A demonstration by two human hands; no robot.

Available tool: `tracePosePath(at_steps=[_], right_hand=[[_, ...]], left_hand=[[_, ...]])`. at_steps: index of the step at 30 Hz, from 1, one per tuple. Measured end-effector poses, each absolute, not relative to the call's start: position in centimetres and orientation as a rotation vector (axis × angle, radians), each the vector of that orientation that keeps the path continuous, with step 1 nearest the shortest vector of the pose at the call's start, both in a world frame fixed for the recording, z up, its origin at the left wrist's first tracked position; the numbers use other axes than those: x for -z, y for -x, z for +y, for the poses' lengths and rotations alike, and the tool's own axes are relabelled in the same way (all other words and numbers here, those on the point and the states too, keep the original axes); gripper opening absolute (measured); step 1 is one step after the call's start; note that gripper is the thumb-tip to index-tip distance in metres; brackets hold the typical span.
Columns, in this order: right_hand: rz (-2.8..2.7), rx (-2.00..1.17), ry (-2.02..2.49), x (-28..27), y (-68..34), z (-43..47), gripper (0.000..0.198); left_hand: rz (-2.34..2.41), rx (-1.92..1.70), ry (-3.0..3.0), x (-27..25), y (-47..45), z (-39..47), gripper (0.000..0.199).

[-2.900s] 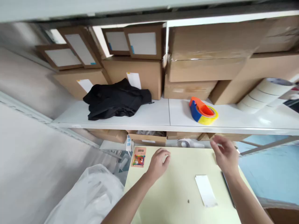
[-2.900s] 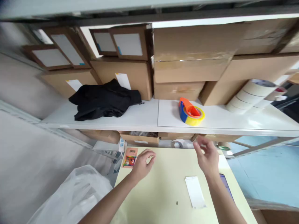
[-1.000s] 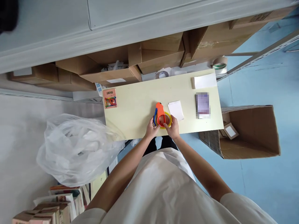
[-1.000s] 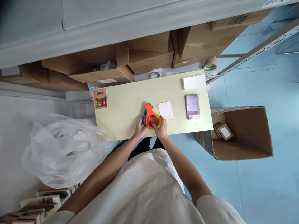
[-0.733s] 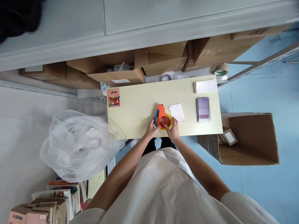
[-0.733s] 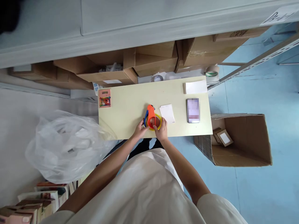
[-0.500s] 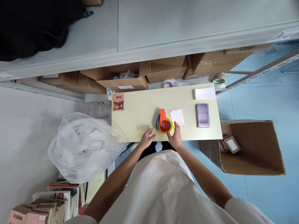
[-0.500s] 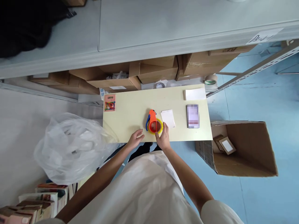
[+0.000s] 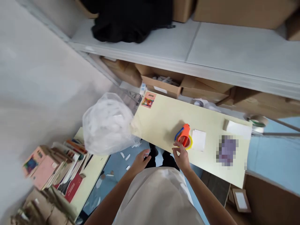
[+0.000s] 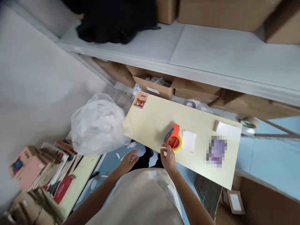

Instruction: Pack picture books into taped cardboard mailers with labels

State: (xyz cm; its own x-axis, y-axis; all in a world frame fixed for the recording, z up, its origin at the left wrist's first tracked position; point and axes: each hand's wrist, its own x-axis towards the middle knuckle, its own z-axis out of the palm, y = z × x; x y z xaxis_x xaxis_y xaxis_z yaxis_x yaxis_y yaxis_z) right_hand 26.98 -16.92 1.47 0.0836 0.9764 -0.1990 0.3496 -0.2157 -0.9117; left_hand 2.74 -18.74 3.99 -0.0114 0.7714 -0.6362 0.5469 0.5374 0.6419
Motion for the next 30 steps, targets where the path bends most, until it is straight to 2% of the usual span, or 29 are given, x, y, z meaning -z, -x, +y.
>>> tracePosePath(at_steps=[6, 12, 15, 18, 20, 24, 30], right_hand=[[-1.670, -1.324, 1.475, -3.4, -22.0, -13.9, 0.025], [-2.056, -1.321, 1.248, -5.8, -13.0, -13.0, 0.024], [-2.234, -1.208, 1.121, -6.2, -7.2, -13.3, 0.026], [-2.387, -0.941, 1.049, -5.6, -2.0, -12.6, 0.028], [-2.427, -0.829, 1.090, -5.0, 0.8, -11.4, 0.029], [-2.418, -0.857, 1.318, -3.9, 4.2, -7.6, 0.033], [-2.456, -0.923, 1.413, -1.8, 6.8, -2.2, 0.034]], left_hand=[[1.794, -0.477, -1.092, -4.8, 1.2, -22.7, 0.041], [1.869, -0.760, -1.016, -6.1, 7.7, -27.1, 0.039], [1.934, -0.859, -1.008, -6.4, 11.8, -29.3, 0.035], [1.971, -0.916, -1.073, -6.8, 15.2, -29.8, 0.031], [1.932, -0.951, -1.204, -7.4, 16.6, -28.3, 0.030], [1.791, -0.997, -1.515, -8.9, 17.9, -21.7, 0.028], [1.928, -0.622, -1.286, -7.6, 18.3, -11.2, 0.036]])
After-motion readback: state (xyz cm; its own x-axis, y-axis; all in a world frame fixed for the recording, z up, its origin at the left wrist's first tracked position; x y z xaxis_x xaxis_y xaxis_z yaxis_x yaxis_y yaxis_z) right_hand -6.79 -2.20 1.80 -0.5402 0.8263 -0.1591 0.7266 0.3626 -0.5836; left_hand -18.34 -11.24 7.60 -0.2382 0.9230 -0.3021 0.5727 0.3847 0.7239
